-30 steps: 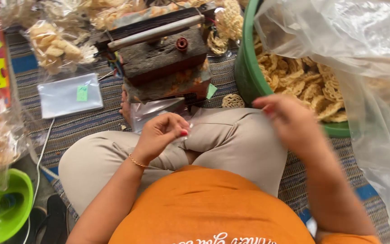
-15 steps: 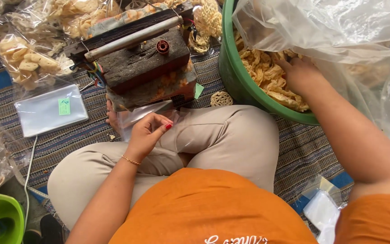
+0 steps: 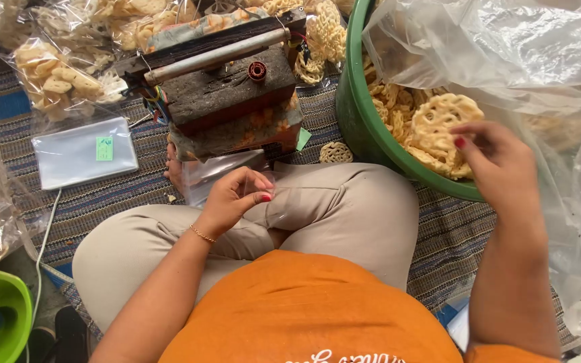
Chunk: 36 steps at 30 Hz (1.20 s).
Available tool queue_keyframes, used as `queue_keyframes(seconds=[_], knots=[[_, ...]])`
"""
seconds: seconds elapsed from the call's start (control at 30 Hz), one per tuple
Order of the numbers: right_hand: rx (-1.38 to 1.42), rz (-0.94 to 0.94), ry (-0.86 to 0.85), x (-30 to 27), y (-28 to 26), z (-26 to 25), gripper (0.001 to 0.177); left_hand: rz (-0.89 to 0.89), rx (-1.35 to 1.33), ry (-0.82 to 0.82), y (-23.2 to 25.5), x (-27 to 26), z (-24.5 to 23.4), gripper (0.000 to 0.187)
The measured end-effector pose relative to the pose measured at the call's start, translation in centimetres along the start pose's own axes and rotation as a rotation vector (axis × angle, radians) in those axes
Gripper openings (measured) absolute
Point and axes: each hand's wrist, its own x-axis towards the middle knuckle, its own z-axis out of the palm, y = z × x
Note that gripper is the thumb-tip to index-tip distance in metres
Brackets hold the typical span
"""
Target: Packaging snacks into small plastic bags from a large container
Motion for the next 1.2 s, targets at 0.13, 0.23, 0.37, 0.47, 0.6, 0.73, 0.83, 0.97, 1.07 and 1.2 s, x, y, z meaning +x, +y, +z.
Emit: queue_keyframes(seconds=[0.13,0.23,0.37,0.47,0.6,0.73,0.83,0.97,1.07,1.2], knots=[[0.504,-0.103,0.004,-4.3,-1.5,0.6,0.047,0.131,0.198,-0.048,4.5,0.2,1.7,0.021],[0.554,-0.159,-0.051,-6.2,-3.3,2.2,0.053,0.105,0.322,-0.1,6.9,-0.2,3.0,0.017],[0.548,-0.227,-0.156,-7.4,-7.0,3.5,0.053,0.128,0.364,-0.184,8.5,-1.1,3.8,0.02],[0.5,-0.31,-0.247,-7.4,-7.9,4.1,0.053,0.166,0.377,-0.187,9.1,-1.7,4.0,0.021],[0.358,-0.461,-0.38,-7.2,-7.6,3.9,0.048,0.186,0.324,-0.209,9.3,-2.2,4.0,0.022],[0.186,-0.503,-0.386,-7.4,-6.7,3.8,0.05,0.171,0.314,-0.24,9.2,-2.1,4.3,0.024],[0.21,-0.609,-0.456,-7.5,-6.4,4.3,0.048,0.209,0.36,-0.229,8.1,-1.8,4.8,0.024],[0.155,-0.742,-0.377,-7.1,-4.8,4.5,0.044,-0.011,0.111,-0.218,7.5,-1.5,5.1,0.026],[0.166,-0.706,-0.394,-6.7,-6.2,4.4,0.036,-0.046,-0.045,-0.196,7.8,-1.6,5.1,0.027],[0.106,-0.756,-0.504,-6.2,-7.4,6.2,0.029,0.076,0.065,-0.232,6.5,-1.5,5.2,0.026]])
